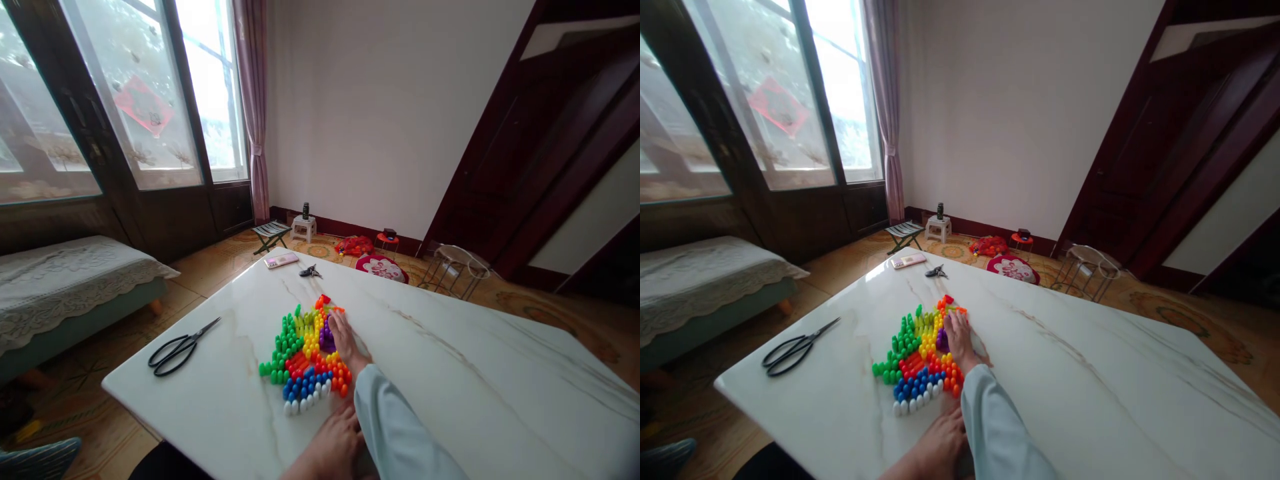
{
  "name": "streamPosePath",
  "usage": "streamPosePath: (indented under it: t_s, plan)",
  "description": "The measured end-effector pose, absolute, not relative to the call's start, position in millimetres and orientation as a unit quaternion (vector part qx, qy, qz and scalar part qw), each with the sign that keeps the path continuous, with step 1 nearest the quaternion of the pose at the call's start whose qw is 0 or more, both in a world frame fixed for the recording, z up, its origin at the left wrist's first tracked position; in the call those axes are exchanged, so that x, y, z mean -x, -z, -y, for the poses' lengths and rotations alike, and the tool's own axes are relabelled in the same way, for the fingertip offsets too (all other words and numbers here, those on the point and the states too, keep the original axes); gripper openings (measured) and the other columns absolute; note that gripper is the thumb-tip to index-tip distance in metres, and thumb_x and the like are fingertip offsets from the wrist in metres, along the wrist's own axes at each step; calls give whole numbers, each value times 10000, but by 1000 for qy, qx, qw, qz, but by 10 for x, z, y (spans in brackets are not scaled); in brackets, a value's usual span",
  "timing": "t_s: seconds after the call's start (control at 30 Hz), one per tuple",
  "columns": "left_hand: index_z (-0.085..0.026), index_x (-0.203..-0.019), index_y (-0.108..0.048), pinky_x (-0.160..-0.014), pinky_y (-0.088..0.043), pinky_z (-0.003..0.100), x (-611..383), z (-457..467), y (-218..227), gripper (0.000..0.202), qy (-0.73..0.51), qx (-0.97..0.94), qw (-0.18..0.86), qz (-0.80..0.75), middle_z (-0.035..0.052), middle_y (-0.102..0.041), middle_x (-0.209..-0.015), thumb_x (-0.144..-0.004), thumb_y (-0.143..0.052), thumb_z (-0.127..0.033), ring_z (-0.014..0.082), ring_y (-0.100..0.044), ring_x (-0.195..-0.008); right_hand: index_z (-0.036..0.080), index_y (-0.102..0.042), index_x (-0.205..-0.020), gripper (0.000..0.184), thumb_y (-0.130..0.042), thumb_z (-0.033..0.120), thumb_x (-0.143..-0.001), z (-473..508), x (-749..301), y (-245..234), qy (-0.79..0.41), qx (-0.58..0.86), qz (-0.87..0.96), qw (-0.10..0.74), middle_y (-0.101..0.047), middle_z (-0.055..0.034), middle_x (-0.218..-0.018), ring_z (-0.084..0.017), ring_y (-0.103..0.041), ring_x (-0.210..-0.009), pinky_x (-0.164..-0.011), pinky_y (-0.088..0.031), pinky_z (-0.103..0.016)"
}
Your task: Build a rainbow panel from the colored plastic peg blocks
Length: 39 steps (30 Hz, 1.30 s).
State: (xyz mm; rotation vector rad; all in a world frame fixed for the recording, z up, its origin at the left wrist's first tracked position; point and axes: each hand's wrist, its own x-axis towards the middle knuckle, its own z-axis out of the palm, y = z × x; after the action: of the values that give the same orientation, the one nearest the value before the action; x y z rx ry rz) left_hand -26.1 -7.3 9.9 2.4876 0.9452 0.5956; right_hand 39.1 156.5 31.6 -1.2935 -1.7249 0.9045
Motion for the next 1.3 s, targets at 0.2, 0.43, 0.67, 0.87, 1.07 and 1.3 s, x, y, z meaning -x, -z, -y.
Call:
streamPosePath:
  t_s: [0.2,0.43,0.67,0.87,1.07,1.3]
  plan:
    - [-270,-1245,-566,-1100,-349,433,222,172,-220,570,-244,-867,215,-377,73,-555,-1296,-711,-659,-445,297,-490,-1219,237,-517,-1346,594,-340,606,-915,-753,-625,-639,-424,417,696,403,-486,-58,-1421,-224,-406,-1339,-1135,-296,-429]
    - [-242,-1202,-589,-1129,-322,404,266,237,-181,456,-269,-862,191,-385,69,-530,-1344,-758,-647,-332,264,-438,-1286,167,-582,-1242,657,-435,653,-823,-96,-1502,122,-221,605,601,472,-574,-171,-1293,-329,-502,-1228,-1072,-363,-509]
    - [-287,-1352,-463,-1143,-265,525,669,492,-229,568,-309,-855,37,-416,63,-324,-1521,-810,-531,-134,274,-276,-1408,193,-349,-1423,745,-569,488,-776,174,-1408,263,-85,657,674,328,-427,-148,-1445,-334,-355,-1352,-1103,-248,-573]
    - [-243,-1440,-326,-1134,-248,569,1326,278,-241,653,-420,-673,-50,-606,118,-284,-1530,-851,-573,-379,322,-224,-1423,207,-212,-1483,971,-692,403,-662,-206,-735,30,-144,648,695,275,-299,-148,-1522,-342,-217,-1418,-1132,-202,-554]
    - [-153,-1418,-377,-1128,-290,513,1767,-93,-38,679,-410,-570,63,-709,161,-363,-1483,-874,-452,-553,313,-274,-1406,180,-283,-1454,677,-522,304,-832,-528,-189,55,-188,548,687,438,-338,-153,-1498,-274,-310,-1391,-1108,-332,-449]
    - [-164,-1406,-419,-1138,-262,493,1752,-262,41,715,-359,-563,53,-742,131,-474,-1418,-838,-458,-597,318,-321,-1383,200,-437,-1397,585,-454,494,-892,-664,-126,-38,-163,618,636,432,-391,-169,-1467,-359,-305,-1381,-1083,-249,-622]
